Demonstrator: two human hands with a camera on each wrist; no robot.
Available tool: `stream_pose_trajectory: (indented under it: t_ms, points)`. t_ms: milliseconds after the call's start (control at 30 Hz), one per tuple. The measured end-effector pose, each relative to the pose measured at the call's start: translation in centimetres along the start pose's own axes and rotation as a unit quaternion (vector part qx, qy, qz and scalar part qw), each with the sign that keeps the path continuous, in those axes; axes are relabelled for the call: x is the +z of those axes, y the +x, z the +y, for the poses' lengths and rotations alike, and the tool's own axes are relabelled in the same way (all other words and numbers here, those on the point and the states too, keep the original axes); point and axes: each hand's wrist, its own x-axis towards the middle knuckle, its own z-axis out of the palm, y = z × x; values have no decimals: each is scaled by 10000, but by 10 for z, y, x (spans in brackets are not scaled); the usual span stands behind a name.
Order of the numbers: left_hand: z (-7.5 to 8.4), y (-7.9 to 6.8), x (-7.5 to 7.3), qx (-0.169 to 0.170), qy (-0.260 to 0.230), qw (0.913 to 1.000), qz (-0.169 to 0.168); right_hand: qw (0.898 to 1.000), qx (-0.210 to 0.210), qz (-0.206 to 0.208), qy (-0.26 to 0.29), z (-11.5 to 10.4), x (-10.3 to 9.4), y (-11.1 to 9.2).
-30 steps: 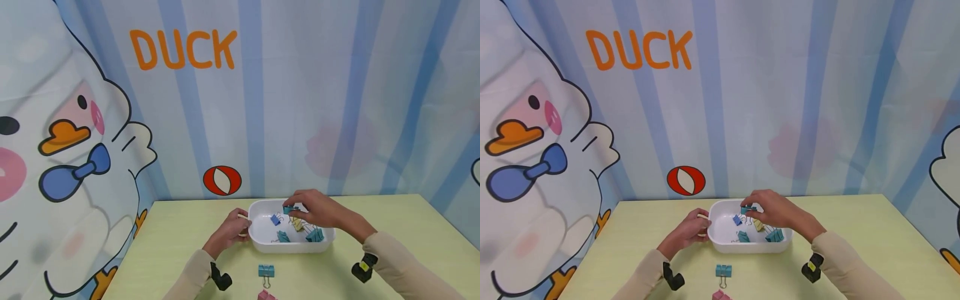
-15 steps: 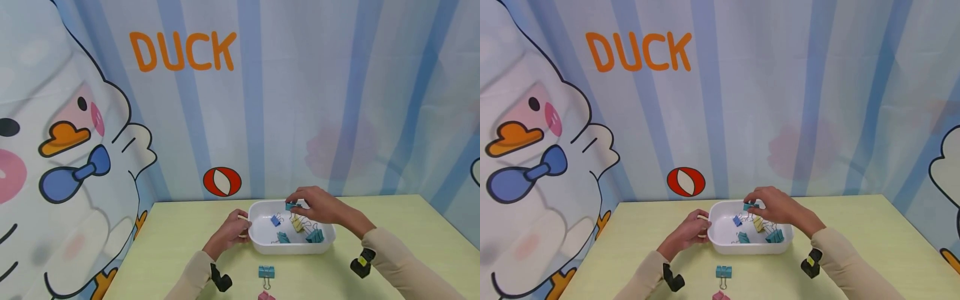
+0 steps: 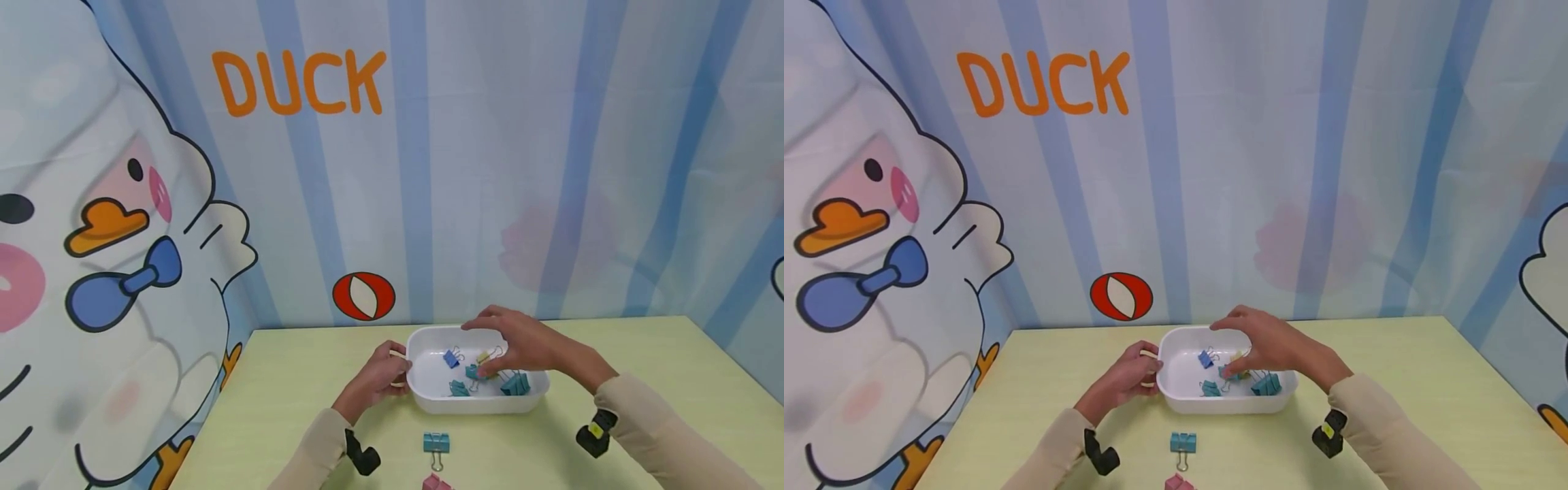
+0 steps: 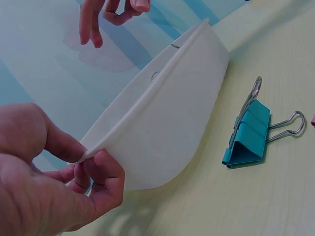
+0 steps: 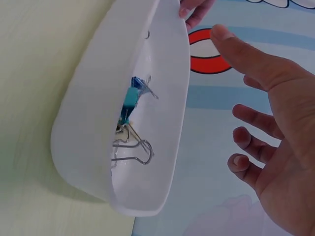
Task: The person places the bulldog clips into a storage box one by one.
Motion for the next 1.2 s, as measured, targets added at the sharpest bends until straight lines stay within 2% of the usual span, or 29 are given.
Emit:
stream_pose_trajectory:
  t_ms: [233,500,767,900,1200]
  points:
    - [-2,0,0,-2,-33,10000,-19,9994,-318,-101,89,-14,17,-8]
    - [-1,0,0,41,-19,10000,-32,9927,-1085,-490,177,-36,49,-22]
    - [-1,1,-1,0,-28,10000,-20,9892,-889,-1133,275,-49,82,-26]
    - [-1,1,-1,29,-53,10000,-48,9888,-964,-1110,242,-46,97,-26]
    - [1,0,0,-28,-83,10000,-27,9927,-1012,-647,143,-37,132,-22]
